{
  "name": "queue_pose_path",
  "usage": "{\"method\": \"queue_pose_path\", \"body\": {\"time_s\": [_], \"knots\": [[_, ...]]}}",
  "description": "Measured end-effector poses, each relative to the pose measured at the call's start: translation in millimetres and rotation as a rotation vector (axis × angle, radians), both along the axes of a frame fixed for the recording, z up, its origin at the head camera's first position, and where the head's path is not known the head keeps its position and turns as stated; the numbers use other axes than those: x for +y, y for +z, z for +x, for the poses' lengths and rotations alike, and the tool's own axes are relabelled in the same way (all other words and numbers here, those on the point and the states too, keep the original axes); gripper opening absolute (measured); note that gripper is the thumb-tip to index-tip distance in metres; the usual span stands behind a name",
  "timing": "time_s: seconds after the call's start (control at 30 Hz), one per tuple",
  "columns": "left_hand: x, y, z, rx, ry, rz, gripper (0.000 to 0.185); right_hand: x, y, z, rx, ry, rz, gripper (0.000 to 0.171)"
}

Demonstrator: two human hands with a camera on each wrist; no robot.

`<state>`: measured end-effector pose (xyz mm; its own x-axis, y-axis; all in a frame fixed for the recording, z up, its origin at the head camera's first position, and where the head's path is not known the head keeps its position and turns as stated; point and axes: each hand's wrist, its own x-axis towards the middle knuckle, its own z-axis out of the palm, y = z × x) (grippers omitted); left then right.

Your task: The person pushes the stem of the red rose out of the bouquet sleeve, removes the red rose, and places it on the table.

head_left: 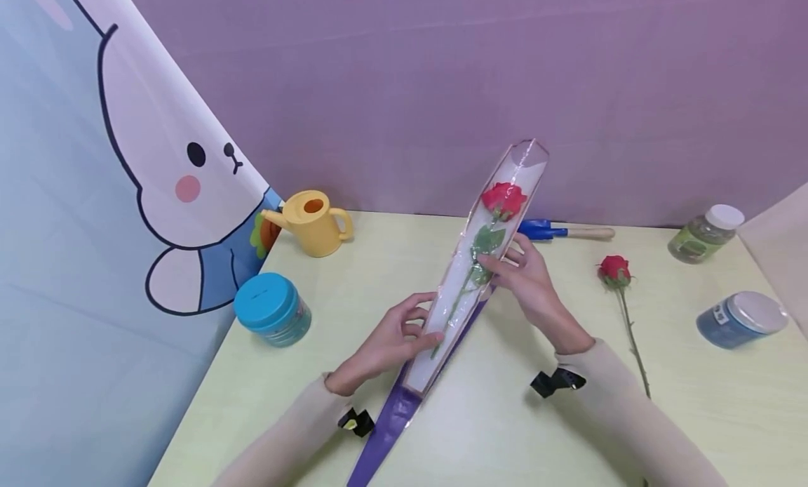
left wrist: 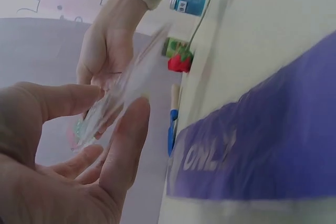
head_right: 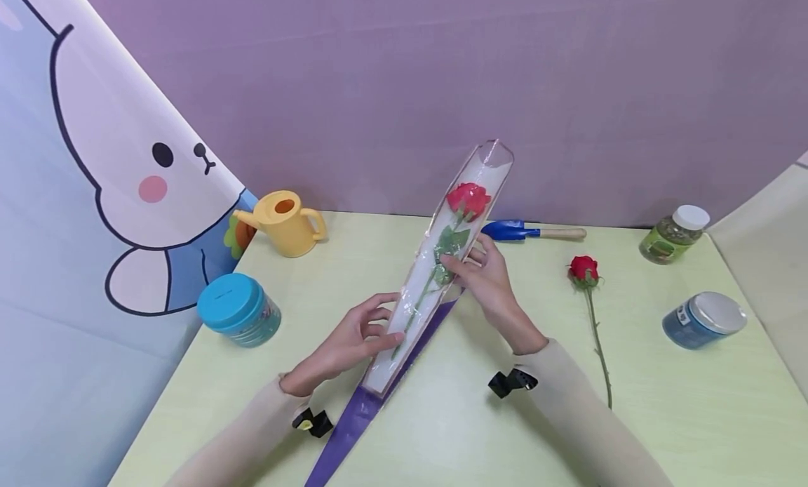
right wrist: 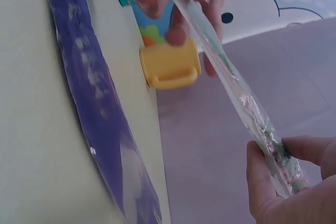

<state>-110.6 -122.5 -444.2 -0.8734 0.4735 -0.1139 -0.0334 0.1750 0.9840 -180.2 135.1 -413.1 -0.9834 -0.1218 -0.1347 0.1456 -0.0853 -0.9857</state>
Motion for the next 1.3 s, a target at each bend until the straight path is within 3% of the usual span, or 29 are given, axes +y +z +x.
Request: {"method": "queue_pose_path", "body": {"time_s": [0.17, 0.43, 0.6, 1.1, 1.3], "knots": [[5, -4.1, 4.0, 0.014, 0.004, -0.003, 0.064, 12, 3.1, -0.3, 0.020, -0.038, -0.026, 0.064], [14, -7.3, 7.1, -0.054, 0.039, 0.040, 0.062, 22, 5.1, 5.3, 0.036, -0.044, -0.002, 0.067], [14, -8.4, 9.5, -0.071, 0.026, 0.037, 0.059, 25, 5.2, 10.3, 0.049, -0.052, 0.003, 0.065], [13, -16.7, 15.4, -0.004, -0.024, 0.028, 0.055, 36, 9.4, 10.7, 0.049, -0.117, -0.051, 0.076], [16, -23.1, 14.9, 0.035, 0.004, 0.038, 0.046, 35, 5.2, 9.5, 0.045, -0.104, -0.091, 0.075]]}}
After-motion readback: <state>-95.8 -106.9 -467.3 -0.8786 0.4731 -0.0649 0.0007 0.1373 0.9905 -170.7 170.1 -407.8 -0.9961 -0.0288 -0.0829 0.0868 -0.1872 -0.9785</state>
